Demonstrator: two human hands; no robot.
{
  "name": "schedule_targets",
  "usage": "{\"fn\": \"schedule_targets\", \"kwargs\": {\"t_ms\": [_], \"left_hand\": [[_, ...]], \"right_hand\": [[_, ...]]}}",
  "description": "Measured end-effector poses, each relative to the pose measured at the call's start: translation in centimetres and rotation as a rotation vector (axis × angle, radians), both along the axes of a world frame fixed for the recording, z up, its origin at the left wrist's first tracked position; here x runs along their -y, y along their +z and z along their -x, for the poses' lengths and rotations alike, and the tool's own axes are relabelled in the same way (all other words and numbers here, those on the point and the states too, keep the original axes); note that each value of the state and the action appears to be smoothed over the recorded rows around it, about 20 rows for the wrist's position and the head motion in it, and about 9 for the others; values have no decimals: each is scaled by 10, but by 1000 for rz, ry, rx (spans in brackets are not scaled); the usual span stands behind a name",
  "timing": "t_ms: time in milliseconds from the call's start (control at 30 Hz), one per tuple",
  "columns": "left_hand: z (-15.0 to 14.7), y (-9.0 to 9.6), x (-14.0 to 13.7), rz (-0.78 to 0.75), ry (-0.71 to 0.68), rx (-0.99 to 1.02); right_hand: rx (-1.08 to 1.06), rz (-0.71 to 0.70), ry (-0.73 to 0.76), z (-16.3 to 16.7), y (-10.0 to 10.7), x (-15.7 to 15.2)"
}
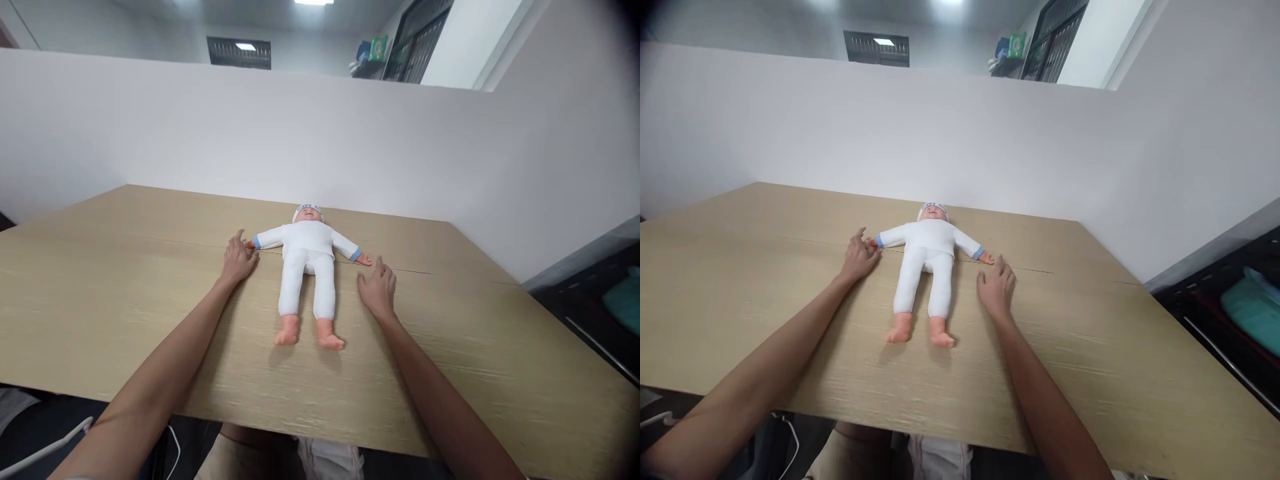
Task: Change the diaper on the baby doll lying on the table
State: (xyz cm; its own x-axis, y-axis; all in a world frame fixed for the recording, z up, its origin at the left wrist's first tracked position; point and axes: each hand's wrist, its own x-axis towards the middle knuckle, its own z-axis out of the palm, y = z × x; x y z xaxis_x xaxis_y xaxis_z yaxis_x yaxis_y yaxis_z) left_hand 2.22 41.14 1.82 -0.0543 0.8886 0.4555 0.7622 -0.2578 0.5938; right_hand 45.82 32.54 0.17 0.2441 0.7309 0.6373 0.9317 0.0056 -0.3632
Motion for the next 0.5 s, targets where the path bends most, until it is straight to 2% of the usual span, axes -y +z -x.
{"fn": "schedule_targets", "kwargs": {"t_ms": [133, 267, 333, 400, 433, 500], "left_hand": [[-8, 4, 42, 11, 83, 7], [-17, 17, 101, 38, 39, 34], [-19, 23, 150, 65, -33, 61], [-18, 19, 216, 110, -137, 112], [-17, 13, 253, 179, -223, 222], [-17, -11, 328, 261, -310, 324]], "right_hand": [[18, 40, 41, 20, 0, 55], [-61, 137, 124, 47, 14, 138], [-185, 176, 214, 61, 22, 195], [-381, 208, 212, 74, 22, 257], [-501, 214, 196, 78, 19, 289], [-667, 117, 53, 84, 3, 344]]}}
